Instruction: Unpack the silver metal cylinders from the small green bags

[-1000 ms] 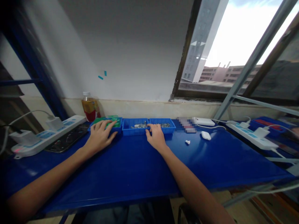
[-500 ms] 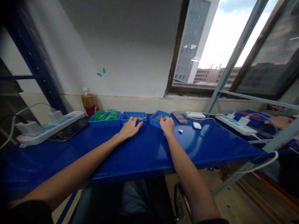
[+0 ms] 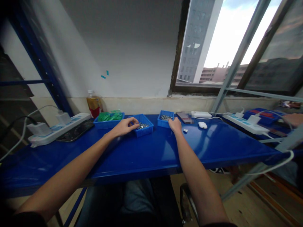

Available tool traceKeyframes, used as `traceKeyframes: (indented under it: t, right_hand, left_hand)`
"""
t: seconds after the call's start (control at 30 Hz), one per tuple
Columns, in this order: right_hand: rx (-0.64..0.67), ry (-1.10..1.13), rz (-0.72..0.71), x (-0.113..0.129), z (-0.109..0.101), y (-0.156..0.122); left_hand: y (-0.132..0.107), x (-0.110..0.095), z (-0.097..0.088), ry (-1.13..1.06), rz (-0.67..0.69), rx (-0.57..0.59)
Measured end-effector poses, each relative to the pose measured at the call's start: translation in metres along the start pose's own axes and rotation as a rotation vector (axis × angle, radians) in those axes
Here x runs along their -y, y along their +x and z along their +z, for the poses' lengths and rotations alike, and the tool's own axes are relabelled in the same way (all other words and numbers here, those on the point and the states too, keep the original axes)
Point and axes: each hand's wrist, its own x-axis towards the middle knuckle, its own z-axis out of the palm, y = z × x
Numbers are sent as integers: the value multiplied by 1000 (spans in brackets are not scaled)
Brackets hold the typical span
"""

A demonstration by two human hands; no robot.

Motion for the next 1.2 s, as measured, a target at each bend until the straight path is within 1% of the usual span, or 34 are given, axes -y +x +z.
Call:
traceKeyframes:
  t: [0.03,0.07,0.2,0.27,0.33,0.47,0.53,0.6,0.7,0.77,0.87,0.93,1.0,1.07,1.13,1.2]
  right_hand:
    - [1,-5,-3,0,0,1]
    - [1,-10,-6,-1,0,2]
    - [-12,-21,-18,-4,1,6]
    - [-33,-15,-20,-4,1,6]
    - [-68,-1,-20,-3,0,5]
    - [-152,53,-39,1,-4,4]
    - [-179,78,-63,4,-6,3]
    - [-188,106,-100,6,-7,1]
    - [-152,135,-131,8,-5,-2]
    - [-113,132,-125,9,-3,-3]
    - [-74,118,-120,10,-1,-4]
    - [-56,106,-121,10,-1,-4]
    - [-46,92,-122,11,-2,-5]
    - [-38,74,-125,12,-4,-5]
    - [-21,35,-132,14,-6,-7]
    - [-7,-16,-147,17,-9,-9]
  left_hand:
    - [1,1,1,-1,-8,-3]
    - [2,2,3,16,-26,-36]
    - [5,-1,15,123,-165,-209]
    - [2,-5,17,159,-196,-224]
    - [-3,-9,17,202,-173,-173]
    - [-14,-11,15,251,-102,17]
    - [-17,-7,18,226,-116,35]
    - [-16,-1,23,166,-166,-18]
    - [-11,9,31,47,-242,-146]
    - [-7,15,33,9,-234,-180]
    - [-2,20,31,2,-178,-167]
    - [0,20,27,-43,-163,-210]
    - [2,16,21,-173,-177,-300]
    - [3,10,14,-399,-222,-374]
    - [3,4,7,-622,-270,-380]
    - [2,0,1,-738,-305,-344]
